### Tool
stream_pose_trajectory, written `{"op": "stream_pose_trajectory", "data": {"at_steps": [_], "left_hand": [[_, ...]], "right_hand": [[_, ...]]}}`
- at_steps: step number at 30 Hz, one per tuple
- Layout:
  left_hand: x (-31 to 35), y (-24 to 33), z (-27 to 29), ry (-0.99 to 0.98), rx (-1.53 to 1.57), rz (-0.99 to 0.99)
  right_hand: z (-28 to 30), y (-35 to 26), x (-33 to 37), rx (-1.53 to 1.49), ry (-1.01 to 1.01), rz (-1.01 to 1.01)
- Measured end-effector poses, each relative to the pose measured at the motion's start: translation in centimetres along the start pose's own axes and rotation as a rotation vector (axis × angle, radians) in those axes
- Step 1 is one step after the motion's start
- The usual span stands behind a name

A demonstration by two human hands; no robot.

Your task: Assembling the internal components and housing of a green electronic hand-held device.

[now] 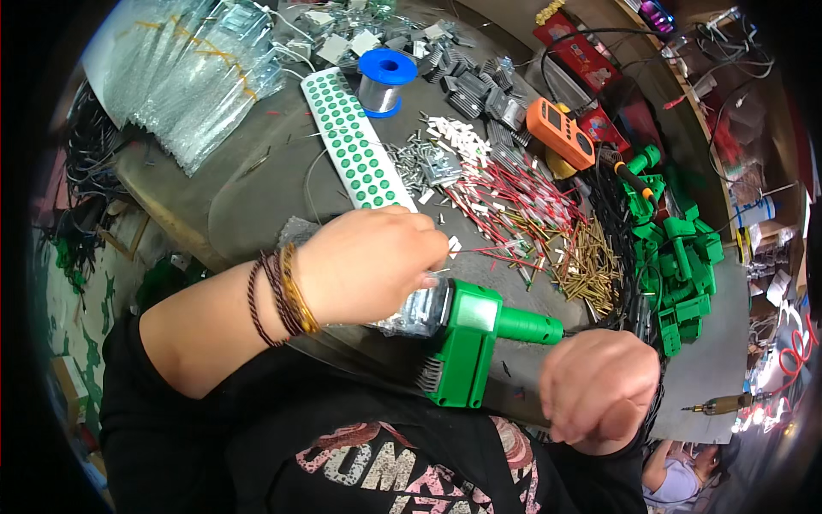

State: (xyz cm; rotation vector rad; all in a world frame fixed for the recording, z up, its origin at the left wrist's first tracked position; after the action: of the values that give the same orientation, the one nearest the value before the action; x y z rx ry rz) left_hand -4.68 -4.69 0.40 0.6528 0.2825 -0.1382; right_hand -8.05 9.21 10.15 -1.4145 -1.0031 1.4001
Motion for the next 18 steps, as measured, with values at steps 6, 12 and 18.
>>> {"op": "stream_pose_trajectory", "data": {"at_steps": [6, 12, 18], "left_hand": [[-1.0, 0.3, 4.9, 0.318, -0.092, 0.108], [-2.2, 3.0, -2.0, 0.107, 0.069, 0.014], [-1.6, 2.4, -2.6, 0.101, -0.007, 0.014]], "right_hand": [[-2.6, -5.7, -2.1, -0.223, -0.189, 0.305], [-4.6, -0.4, -1.5, -0.269, -0.371, 0.177], [-4.3, 4.8, -0.9, -0.137, -0.215, -0.150]]}}
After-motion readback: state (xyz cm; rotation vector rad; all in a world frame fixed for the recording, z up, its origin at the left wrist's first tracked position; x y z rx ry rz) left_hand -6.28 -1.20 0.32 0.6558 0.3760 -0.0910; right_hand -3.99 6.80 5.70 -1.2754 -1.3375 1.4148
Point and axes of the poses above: each hand's wrist, its own x-axis away from the middle knuckle, its own z-axis out of the back of the hand, y = z × x, the point moved 10 cm from there along -x, towards the middle knuckle
